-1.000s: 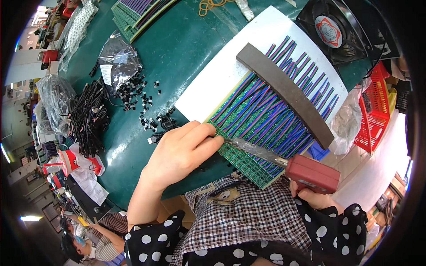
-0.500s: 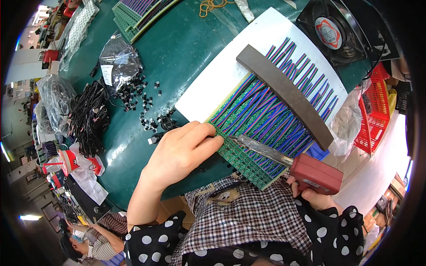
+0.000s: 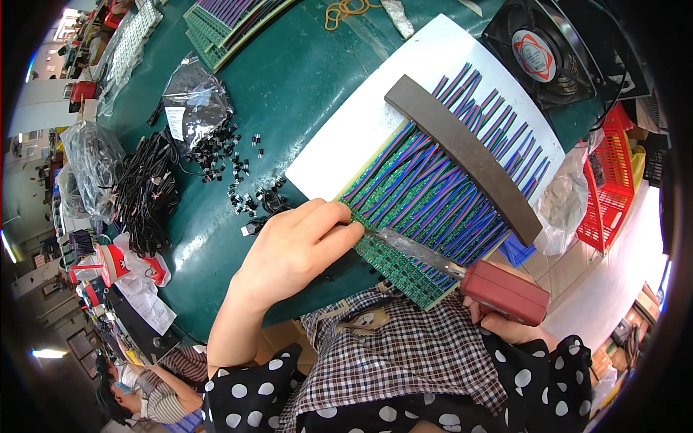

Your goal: The person solders cables onto a panel of circuit boards using a soldering tool, then attaches electronic components to the boards.

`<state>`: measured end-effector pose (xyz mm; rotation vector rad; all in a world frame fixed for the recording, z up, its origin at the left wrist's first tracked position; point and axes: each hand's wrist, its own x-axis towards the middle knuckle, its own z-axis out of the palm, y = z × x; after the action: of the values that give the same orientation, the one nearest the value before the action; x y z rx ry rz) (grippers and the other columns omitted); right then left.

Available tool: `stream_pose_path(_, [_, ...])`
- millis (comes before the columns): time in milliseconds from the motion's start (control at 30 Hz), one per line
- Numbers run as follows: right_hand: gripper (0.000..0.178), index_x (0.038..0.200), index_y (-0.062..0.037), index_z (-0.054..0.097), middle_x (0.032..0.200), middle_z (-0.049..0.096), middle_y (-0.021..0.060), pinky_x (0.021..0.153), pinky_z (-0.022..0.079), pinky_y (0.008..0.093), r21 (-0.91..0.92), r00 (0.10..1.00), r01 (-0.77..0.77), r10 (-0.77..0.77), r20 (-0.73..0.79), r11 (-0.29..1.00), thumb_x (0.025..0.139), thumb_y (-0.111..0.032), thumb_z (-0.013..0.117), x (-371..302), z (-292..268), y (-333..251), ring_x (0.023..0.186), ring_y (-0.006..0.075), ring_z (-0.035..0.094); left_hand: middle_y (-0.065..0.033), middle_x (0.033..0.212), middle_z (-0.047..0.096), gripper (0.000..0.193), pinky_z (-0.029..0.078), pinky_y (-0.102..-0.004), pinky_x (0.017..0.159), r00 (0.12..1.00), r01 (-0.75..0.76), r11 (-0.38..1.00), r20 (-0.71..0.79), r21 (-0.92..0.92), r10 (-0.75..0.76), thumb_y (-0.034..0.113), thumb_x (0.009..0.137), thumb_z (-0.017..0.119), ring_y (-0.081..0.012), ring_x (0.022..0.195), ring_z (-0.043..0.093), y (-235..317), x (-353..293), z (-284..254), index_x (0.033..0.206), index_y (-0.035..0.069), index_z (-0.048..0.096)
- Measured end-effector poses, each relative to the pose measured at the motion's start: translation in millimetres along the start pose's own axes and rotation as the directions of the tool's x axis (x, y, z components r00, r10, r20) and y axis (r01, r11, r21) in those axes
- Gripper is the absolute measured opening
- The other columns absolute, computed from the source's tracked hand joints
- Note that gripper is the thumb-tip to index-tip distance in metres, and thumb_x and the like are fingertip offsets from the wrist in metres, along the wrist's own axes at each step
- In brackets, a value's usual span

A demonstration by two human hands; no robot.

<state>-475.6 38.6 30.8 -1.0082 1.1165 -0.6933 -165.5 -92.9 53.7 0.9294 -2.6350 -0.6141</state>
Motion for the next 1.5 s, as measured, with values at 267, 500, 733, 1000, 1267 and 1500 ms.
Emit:
stream_pose_path(267, [0.073, 0.131, 0.008, 0.041, 0.089, 0.067, 0.009, 0.061, 0.051, 0.0227, 0.123, 0.999, 0.02, -0.014, -0.043, 0.992, 0.074, -0.021, 0.078, -4.0, 1.3, 1.8, 0.067, 0.0097, 0.063, -0.0054, 0.083, 0.052, 0.019, 0.049, -0.0294, 0.057, 1.0, -0.003, 1.0, 0.004, -0.002, 0.003, 0.007, 0.068, 0.059, -0.0188, 0.073, 0.057, 0.0, 0.1, 0.8, 0.087, 0.004, 0.057])
stream_pose_path(500, [0.077, 0.13, 0.0084, 0.042, 0.088, 0.067, 0.0083, 0.056, 0.046, 0.0192, 0.244, 0.996, -0.028, 0.047, -0.07, 0.969, 0.071, -0.023, 0.081, -7.4, 3.2, 2.0, 0.063, 0.0073, 0.058, -0.0056, 0.082, 0.052, 0.019, 0.049, -0.0303, 0.058, 1.0, -0.009, 1.0, 0.001, 0.001, 0.009, 0.008, 0.069, 0.058, -0.0196, 0.073, 0.057, 0.5, 2.1, -0.8, 0.087, 0.003, 0.058])
stream_pose_path(733, [0.074, 0.129, 0.0087, 0.044, 0.086, 0.067, 0.008, 0.056, 0.046, 0.0196, 0.355, 0.995, -0.041, 0.071, -0.071, 0.934, 0.073, -0.023, 0.079, -4.2, 8.6, -5.9, 0.063, 0.0071, 0.057, -0.0077, 0.081, 0.053, 0.021, 0.046, -0.0346, 0.062, 0.995, 0.055, 0.994, 0.086, -0.099, -0.046, 0.001, 0.066, 0.063, -0.0252, 0.072, 0.054, 7.9, 9.4, -6.7, 0.086, 0.003, 0.058])
stream_pose_path(1000, [0.072, 0.129, 0.0076, 0.044, 0.085, 0.067, 0.007, 0.058, 0.048, 0.0211, 0.241, 0.998, 0.015, 0.002, -0.07, 0.97, 0.073, -0.02, 0.079, -8.7, 6.7, 5.9, 0.064, 0.0076, 0.059, -0.0093, 0.079, 0.049, 0.016, 0.046, -0.0357, 0.065, 0.977, 0.139, 0.989, 0.167, -0.051, -0.129, 0.004, 0.069, 0.064, -0.0267, 0.075, 0.052, 14.9, 16.1, -7.0, 0.082, 0.002, 0.055])
stream_pose_path(1267, [0.068, 0.128, 0.0063, 0.047, 0.085, 0.067, 0.0067, 0.059, 0.049, 0.0215, 0.205, 0.998, 0.014, -0.002, -0.055, 0.979, 0.073, -0.018, 0.079, -8.3, 4.8, 8.4, 0.064, 0.0087, 0.06, -0.0093, 0.081, 0.048, 0.016, 0.045, -0.0368, 0.064, 0.962, 0.096, 0.995, 0.259, -0.024, -0.087, 0.003, 0.07, 0.063, -0.027, 0.075, 0.051, 12.9, 23.5, -12.5, 0.082, 0.002, 0.053])
stream_pose_path(1500, [0.067, 0.125, 0.0074, 0.048, 0.09, 0.067, 0.0074, 0.06, 0.049, 0.0221, 0.018, 0.998, 0.014, -0.013, -0.061, 1.0, 0.073, -0.021, 0.079, -9.9, 5.7, 1.5, 0.067, 0.0091, 0.061, -0.0098, 0.08, 0.048, 0.015, 0.045, -0.0373, 0.064, 0.964, 0.081, 0.996, 0.257, -0.043, -0.068, 0.003, 0.071, 0.062, -0.0272, 0.076, 0.051, 11.1, 25.0, -11.6, 0.082, 0.002, 0.053])
